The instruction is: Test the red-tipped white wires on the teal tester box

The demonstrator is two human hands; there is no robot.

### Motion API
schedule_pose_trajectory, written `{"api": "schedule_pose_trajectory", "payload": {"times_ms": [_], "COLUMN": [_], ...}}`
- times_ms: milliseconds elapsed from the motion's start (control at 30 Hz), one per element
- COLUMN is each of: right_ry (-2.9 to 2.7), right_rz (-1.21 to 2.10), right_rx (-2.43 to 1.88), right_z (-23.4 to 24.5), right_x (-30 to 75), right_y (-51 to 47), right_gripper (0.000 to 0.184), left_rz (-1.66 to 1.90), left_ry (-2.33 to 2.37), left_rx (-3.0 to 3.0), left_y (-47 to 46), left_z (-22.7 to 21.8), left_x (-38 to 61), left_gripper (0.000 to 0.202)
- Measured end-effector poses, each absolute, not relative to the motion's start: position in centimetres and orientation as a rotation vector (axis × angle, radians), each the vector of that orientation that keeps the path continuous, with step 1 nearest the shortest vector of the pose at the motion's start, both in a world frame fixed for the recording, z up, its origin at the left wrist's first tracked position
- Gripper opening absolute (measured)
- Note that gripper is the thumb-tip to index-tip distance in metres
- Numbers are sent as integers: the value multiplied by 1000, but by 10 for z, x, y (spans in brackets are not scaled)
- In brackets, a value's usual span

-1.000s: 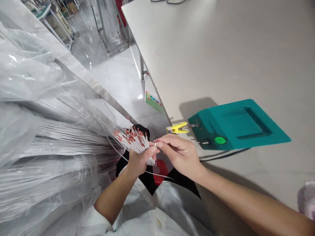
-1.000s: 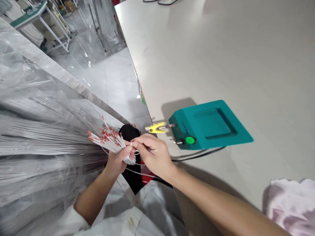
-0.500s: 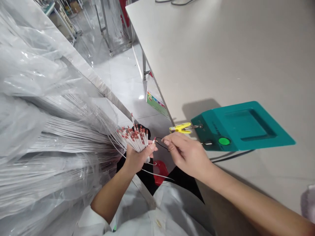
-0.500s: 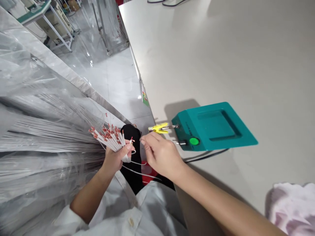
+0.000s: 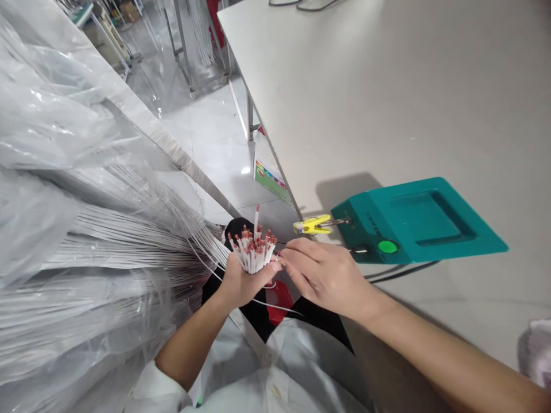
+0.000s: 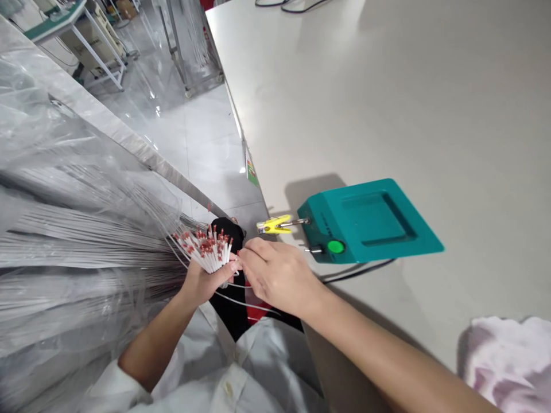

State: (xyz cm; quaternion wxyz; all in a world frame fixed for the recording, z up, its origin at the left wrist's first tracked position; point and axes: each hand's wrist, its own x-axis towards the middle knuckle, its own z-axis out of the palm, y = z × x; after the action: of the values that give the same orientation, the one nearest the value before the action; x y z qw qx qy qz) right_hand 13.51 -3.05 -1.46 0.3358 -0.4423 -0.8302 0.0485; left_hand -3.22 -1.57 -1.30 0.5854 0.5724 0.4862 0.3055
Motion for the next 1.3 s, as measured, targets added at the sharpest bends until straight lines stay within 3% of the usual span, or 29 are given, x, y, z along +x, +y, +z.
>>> {"api": "schedule_pose_trajectory", "payload": {"times_ms": [100, 233, 400, 500, 600, 1000, 1100, 1300], "right_ry": [-2269, -2121, -1547, -1388, -1461, -2310, -2285, -2644], "right_rz": [260, 830, 1712, 1939, 1740, -20, -281, -538], "right_rx": [-1252, -1319, -1276, -1273, -1395, -1248, -1359, -1471], "right_z": [-10, -1, 3, 3, 3, 6, 17, 23], "right_x": [139, 140, 139, 141, 142, 146, 164, 194], "right_y": [-30, -27, -21, -20, -21, -28, -24, -12], "right_gripper": [21, 21, 25, 26, 25, 17, 13, 27], "left_rz": [704, 700, 614, 579, 644, 726, 749, 778], "left_ry": [1102, 1078, 1001, 999, 1120, 1186, 1234, 1204], "left_rx": [1374, 1391, 1347, 1274, 1159, 1166, 1056, 943], "left_y": [-14, -13, -12, -11, -12, -11, -7, 3], "left_z": [-11, -13, -15, -13, -12, -10, -15, -13], "left_x": [-31, -32, -42, -44, -41, -19, -13, 0], "left_gripper": [15, 12, 14, 16, 20, 16, 11, 35]}}
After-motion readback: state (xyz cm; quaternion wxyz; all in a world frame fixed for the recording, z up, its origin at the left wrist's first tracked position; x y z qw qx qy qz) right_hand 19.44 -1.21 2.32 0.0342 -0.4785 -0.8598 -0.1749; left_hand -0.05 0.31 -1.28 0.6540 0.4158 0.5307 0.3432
